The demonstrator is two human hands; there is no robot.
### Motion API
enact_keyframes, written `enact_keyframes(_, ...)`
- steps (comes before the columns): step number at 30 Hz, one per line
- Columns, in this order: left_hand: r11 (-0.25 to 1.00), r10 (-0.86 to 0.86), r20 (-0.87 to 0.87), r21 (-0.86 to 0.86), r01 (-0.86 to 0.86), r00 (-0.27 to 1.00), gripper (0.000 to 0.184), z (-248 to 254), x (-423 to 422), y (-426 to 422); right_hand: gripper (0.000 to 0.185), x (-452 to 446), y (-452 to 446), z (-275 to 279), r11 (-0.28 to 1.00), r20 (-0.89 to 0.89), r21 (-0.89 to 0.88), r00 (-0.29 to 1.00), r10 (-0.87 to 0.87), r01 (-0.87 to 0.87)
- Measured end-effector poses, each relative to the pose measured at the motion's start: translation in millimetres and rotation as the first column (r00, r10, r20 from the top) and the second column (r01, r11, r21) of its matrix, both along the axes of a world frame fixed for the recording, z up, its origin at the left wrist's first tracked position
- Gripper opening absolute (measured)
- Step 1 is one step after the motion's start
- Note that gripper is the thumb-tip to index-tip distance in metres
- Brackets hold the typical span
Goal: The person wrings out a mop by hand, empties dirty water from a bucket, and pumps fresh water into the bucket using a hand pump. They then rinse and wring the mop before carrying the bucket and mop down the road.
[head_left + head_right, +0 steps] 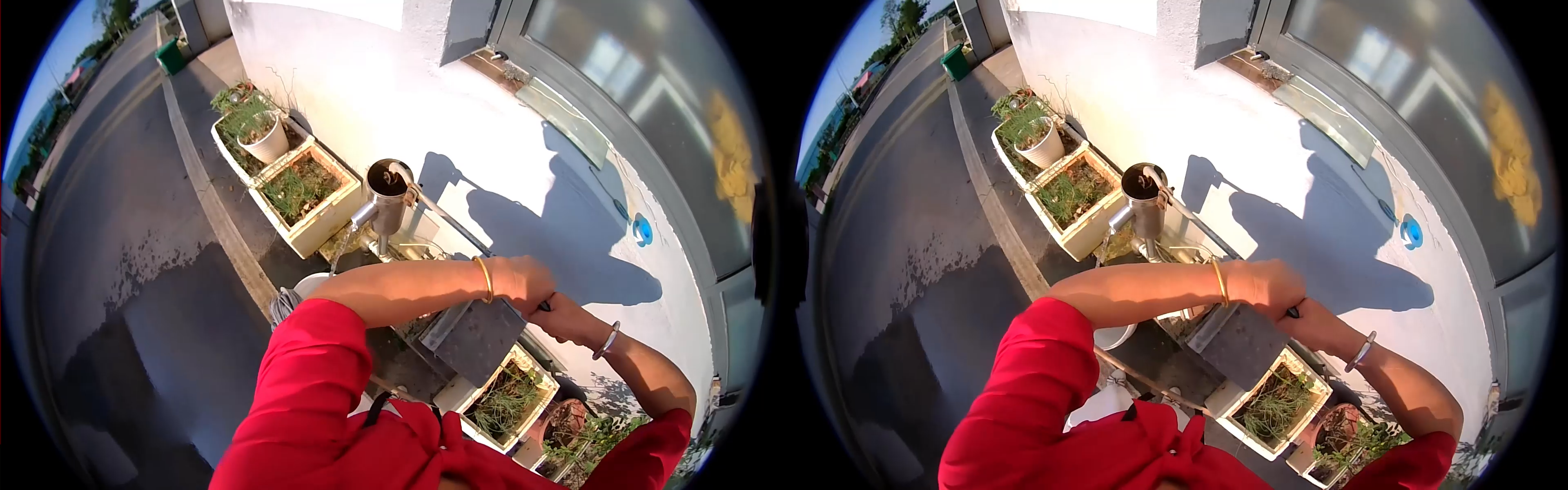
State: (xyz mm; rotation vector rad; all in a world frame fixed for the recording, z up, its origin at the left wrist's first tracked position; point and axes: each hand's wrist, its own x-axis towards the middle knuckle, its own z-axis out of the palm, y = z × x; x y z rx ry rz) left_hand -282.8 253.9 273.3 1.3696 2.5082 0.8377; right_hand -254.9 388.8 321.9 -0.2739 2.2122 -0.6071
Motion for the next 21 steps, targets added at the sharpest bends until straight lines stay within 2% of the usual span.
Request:
enact_keyframes(1,0.998,0.029,-0.035,-0.046,-0.031,0.999,0.014,-17.8,1.1,5.3,0.027,-3.0,2.5,-8.8,0.999,0.04,0.023,0.999,-0.024,0.023)
enact_keyframes(2,0.994,0.056,-0.07,-0.09,-0.062,0.996,0.014,-32.2,2.8,9.6,0.03,-4.9,24.9,-58.1,0.996,-0.06,-0.091,0.998,0.004,-0.01)
enact_keyframes(3,0.993,0.07,-0.172,-0.084,-0.086,0.983,0.013,-25.1,5.7,9.8,0.032,-3.8,27.9,-59.6,0.991,-0.086,-0.13,0.996,0.008,-0.019)
enact_keyframes(6,0.988,0.105,-0.184,-0.096,-0.125,0.977,0.013,-55.4,-10.4,22.9,0.032,-22.8,34.5,-81.0,0.972,-0.076,-0.235,0.997,0.01,-0.027)
enact_keyframes(8,0.987,0.122,-0.171,-0.079,-0.137,0.978,0.012,-71.7,-19.6,28.4,0.03,-38.8,45.4,-107.9,0.939,-0.106,-0.332,0.992,0.062,-0.094)
enact_keyframes(9,0.985,0.156,-0.145,-0.054,-0.165,0.977,0.011,-79.3,-23.8,30.6,0.028,-45.6,49.9,-123.9,0.937,-0.171,-0.322,0.982,0.085,-0.137)
enact_keyframes(10,0.99,0.124,-0.155,-0.05,-0.133,0.98,0.011,-86.5,-26.9,31.9,0.028,-51.9,55.6,-144.5,0.942,-0.181,-0.318,0.982,0.053,-0.109)
enact_keyframes(12,0.981,0.152,-0.118,-0.104,-0.164,0.981,0.011,-102.3,-31.1,30.5,0.028,-61.0,62.9,-188.0,0.945,-0.214,-0.234,0.96,0.18,-0.23)
enact_keyframes(15,0.96,0.184,-0.039,-0.208,-0.188,0.982,0.01,-130.6,-35.5,28.9,0.025,-63.6,55.2,-233.6,0.92,-0.294,-0.327,0.949,0.117,-0.215)
enact_keyframes(19,0.9,0.173,-0.133,-0.381,-0.211,0.976,0.01,-176.8,-29.6,13.9,0.024,-51.8,25.0,-286.4,0.86,-0.325,-0.475,0.946,0.023,-0.184)
enact_keyframes(21,0.892,0.17,-0.124,-0.402,-0.206,0.978,0.009,-190.0,-27.8,4.0,0.025,-41.5,6.5,-324.6,0.774,-0.399,-0.622,0.899,-0.18,-0.121)
